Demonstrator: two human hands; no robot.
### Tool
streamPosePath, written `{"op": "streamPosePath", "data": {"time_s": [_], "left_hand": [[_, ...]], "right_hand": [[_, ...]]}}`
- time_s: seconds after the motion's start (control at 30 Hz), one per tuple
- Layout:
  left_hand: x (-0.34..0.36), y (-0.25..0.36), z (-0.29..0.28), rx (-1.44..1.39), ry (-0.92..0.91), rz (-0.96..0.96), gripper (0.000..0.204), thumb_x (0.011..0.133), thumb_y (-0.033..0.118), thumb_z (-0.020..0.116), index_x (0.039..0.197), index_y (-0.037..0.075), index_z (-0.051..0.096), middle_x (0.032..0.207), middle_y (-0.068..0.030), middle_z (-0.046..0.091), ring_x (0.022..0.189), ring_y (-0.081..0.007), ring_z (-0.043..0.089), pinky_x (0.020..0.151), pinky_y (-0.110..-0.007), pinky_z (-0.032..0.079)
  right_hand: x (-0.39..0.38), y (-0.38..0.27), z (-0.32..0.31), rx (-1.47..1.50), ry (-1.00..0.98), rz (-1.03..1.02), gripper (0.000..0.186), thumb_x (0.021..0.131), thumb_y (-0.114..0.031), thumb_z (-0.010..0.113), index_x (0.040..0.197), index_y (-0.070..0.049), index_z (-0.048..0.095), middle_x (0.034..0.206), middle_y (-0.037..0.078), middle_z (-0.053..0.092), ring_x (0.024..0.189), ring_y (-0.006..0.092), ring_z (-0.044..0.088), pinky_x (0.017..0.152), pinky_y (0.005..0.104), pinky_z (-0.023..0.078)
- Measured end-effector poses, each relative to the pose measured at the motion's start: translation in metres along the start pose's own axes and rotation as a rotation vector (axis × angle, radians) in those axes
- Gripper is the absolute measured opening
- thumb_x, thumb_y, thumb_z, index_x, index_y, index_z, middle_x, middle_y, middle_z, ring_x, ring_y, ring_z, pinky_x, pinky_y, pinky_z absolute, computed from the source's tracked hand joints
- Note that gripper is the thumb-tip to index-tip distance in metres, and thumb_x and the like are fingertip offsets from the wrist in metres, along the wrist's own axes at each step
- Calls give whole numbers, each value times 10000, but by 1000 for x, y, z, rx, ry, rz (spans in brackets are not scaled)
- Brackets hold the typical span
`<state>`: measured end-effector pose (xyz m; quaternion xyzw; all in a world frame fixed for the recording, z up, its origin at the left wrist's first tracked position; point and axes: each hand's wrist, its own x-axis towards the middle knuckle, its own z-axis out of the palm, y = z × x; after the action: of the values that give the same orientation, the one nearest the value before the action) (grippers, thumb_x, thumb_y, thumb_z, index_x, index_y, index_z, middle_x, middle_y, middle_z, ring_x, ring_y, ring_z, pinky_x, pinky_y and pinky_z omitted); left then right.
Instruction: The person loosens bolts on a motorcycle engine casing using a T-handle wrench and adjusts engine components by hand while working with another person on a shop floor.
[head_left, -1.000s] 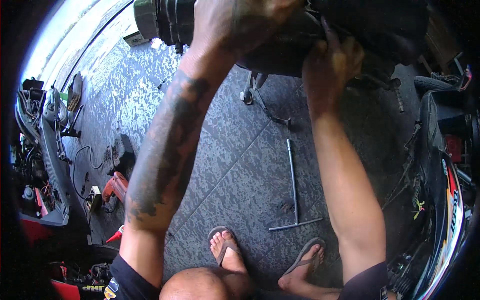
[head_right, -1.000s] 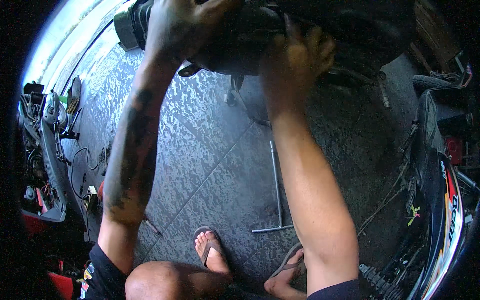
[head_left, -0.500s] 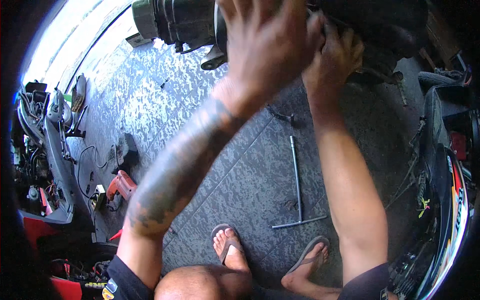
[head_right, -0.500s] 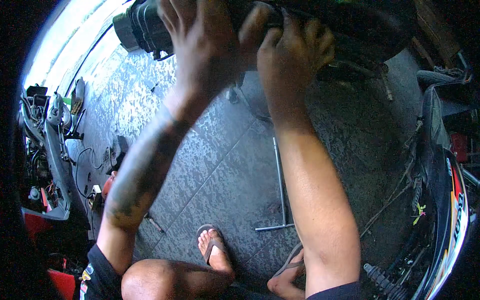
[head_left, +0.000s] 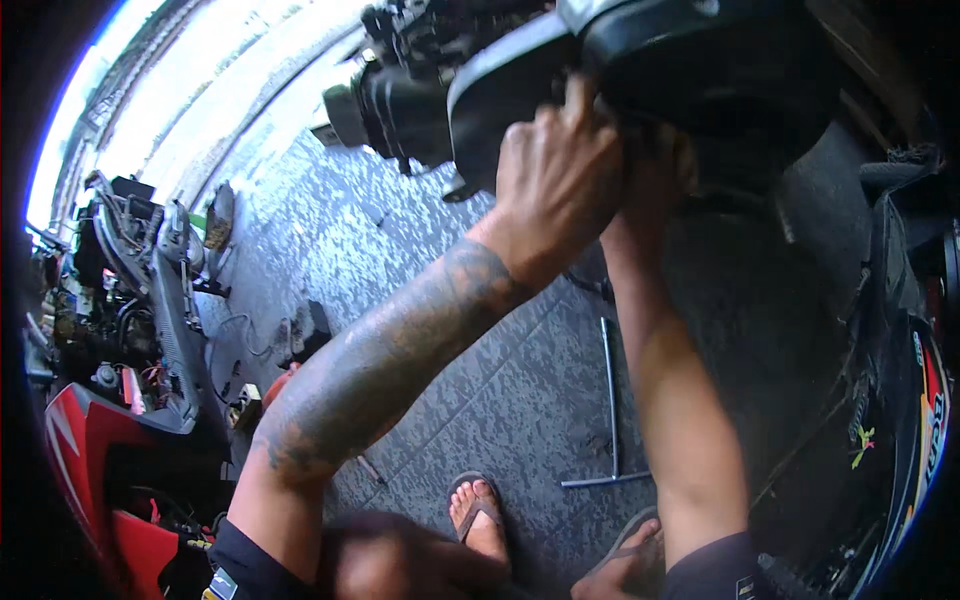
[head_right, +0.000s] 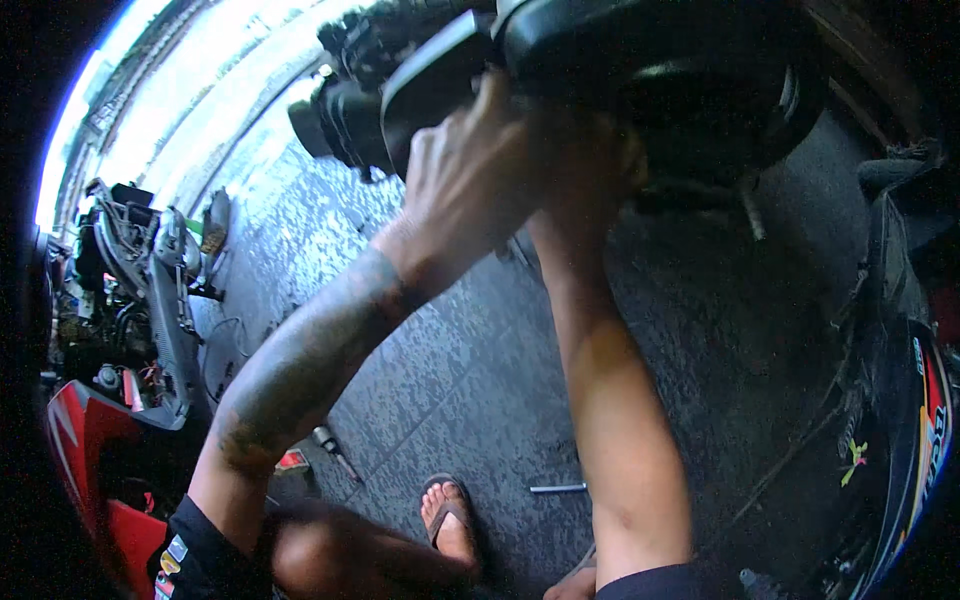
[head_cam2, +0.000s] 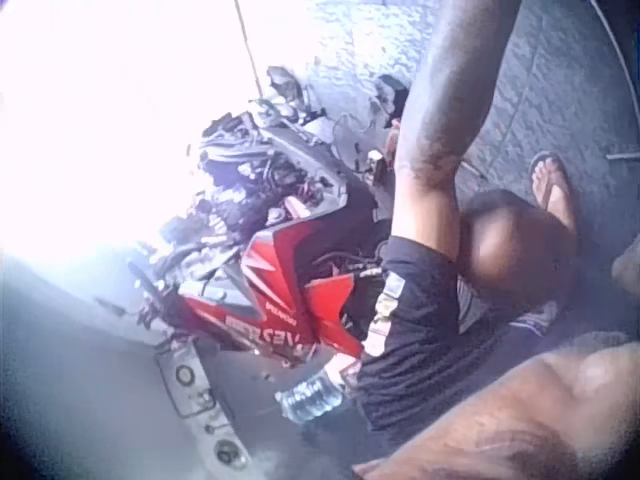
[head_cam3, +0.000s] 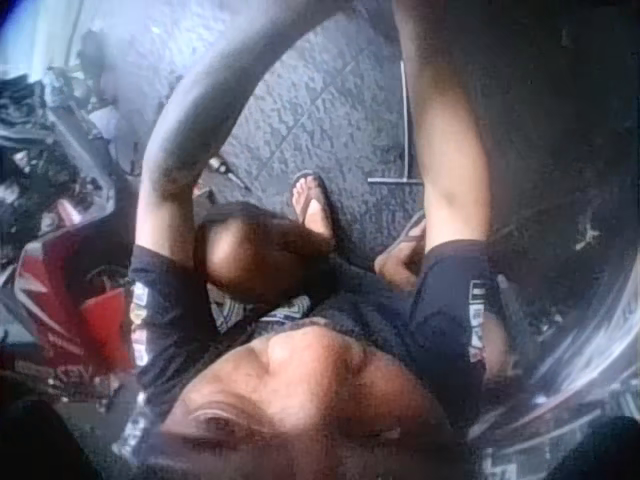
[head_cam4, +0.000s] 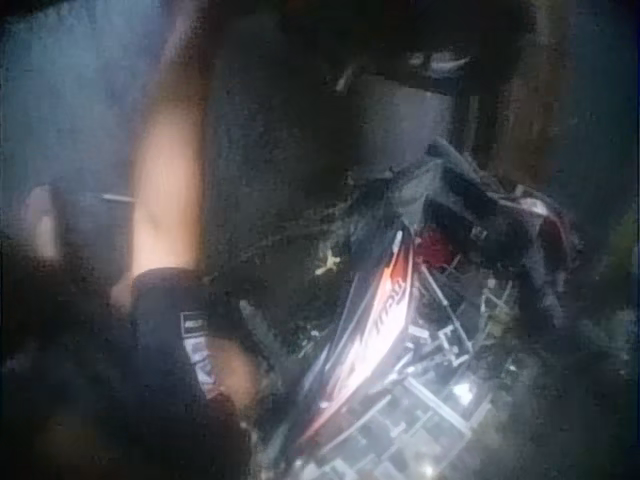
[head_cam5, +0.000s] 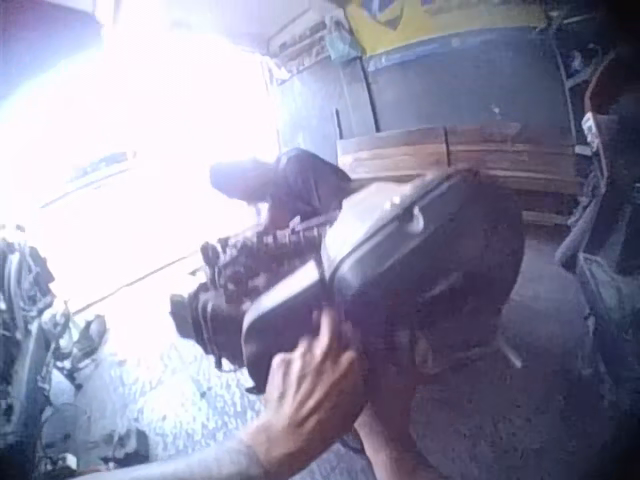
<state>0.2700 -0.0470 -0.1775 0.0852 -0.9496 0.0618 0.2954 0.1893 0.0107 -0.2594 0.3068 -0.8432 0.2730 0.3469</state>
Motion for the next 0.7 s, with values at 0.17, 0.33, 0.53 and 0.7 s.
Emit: {"op": "streamPosePath", "data": {"time_s": [0.17,0.33,0.53,0.7], "left_hand": [[16,0,-6,-130,-332,-63,157,744,203,587,811,66,621,750,-161,650,733,-345,660,595,-431,525],[4,-5,20,-310,-319,-372,259,781,240,544,1007,114,564,836,-230,641,783,-433,611,678,-503,497],[5,3,8,-310,-360,-380,285,823,287,508,1049,118,550,893,-233,635,846,-435,599,705,-512,482],[9,7,-7,-122,-379,-312,258,816,292,535,1002,119,581,871,-204,644,835,-401,615,674,-505,483]], "right_hand": [[-3,5,2,102,131,50,500,782,-380,608,1119,-15,547,1130,204,524,1082,385,472,919,529,341],[-9,3,26,346,161,103,467,799,-342,587,1156,-45,537,1183,189,505,1111,366,457,936,511,326],[-5,-5,-10,248,-27,170,435,762,-275,607,1148,-82,554,1194,165,497,1162,350,423,981,528,292],[-1,-6,-12,351,84,136,395,753,-265,594,1109,-97,567,1148,158,495,1136,355,420,971,536,289]]}}
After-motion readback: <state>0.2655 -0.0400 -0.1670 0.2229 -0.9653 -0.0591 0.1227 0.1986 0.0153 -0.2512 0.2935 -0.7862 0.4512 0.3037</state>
